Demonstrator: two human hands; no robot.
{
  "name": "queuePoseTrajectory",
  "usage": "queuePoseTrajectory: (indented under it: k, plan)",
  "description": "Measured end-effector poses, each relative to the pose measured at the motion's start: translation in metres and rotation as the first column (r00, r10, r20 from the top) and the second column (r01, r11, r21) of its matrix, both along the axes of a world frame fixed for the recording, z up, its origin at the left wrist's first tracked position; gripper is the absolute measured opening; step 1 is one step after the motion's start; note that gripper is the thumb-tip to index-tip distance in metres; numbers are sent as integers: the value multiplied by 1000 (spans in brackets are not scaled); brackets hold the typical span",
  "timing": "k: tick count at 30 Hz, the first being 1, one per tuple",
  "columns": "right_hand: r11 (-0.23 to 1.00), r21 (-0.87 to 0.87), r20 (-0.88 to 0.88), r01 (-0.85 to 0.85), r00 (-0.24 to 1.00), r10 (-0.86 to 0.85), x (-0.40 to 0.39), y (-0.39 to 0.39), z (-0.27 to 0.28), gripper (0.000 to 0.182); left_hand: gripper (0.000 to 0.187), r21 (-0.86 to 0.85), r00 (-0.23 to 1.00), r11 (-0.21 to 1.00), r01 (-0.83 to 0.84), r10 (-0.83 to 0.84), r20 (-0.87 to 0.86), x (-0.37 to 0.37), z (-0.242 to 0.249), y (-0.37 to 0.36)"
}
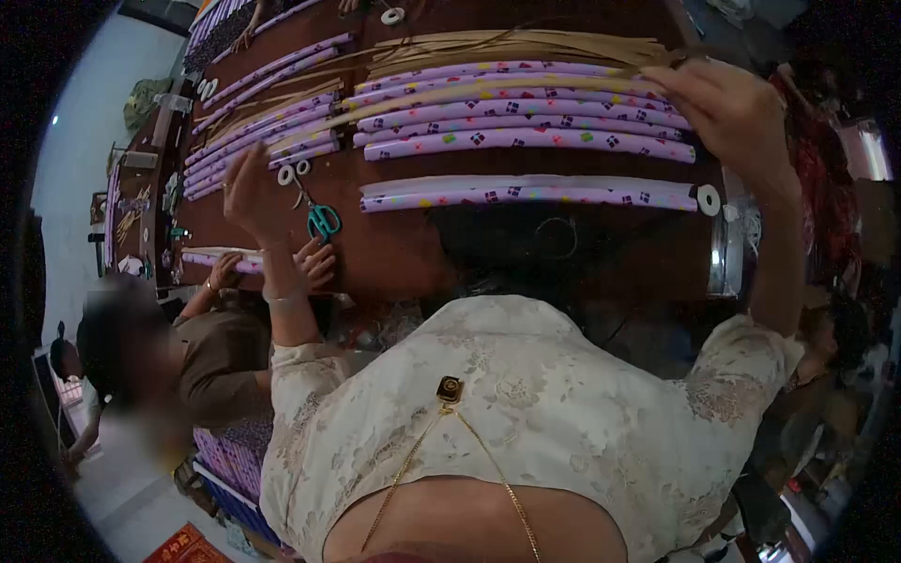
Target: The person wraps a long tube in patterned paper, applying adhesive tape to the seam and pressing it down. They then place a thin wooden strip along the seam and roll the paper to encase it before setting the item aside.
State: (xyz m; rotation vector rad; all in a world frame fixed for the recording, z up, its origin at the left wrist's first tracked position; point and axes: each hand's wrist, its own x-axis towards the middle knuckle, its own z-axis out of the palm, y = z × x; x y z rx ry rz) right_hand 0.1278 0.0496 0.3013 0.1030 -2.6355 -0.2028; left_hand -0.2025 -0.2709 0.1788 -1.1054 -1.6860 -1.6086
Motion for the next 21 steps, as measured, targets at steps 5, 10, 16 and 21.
queuePoseTrajectory:
  k: [5,10,16,21]
  plan:
    - [970,90,-165,224,964,-207,44,-25,-82,35,21,-256,983,966,30,-76,-170,39,-60,-41]
    - [963,92,-226,253,947,-227,64,-40,-113,35,14,-376,997,925,-60,37,-69,51,-87,-46]
    - [924,-214,47,316,949,-313,78,-54,-109,31,22,-327,914,912,248,-107,392,50,-114,-37]
    - [903,-328,198,277,955,-221,87,-66,-108,12,25,-231,650,792,565,-255,716,61,-118,-44]
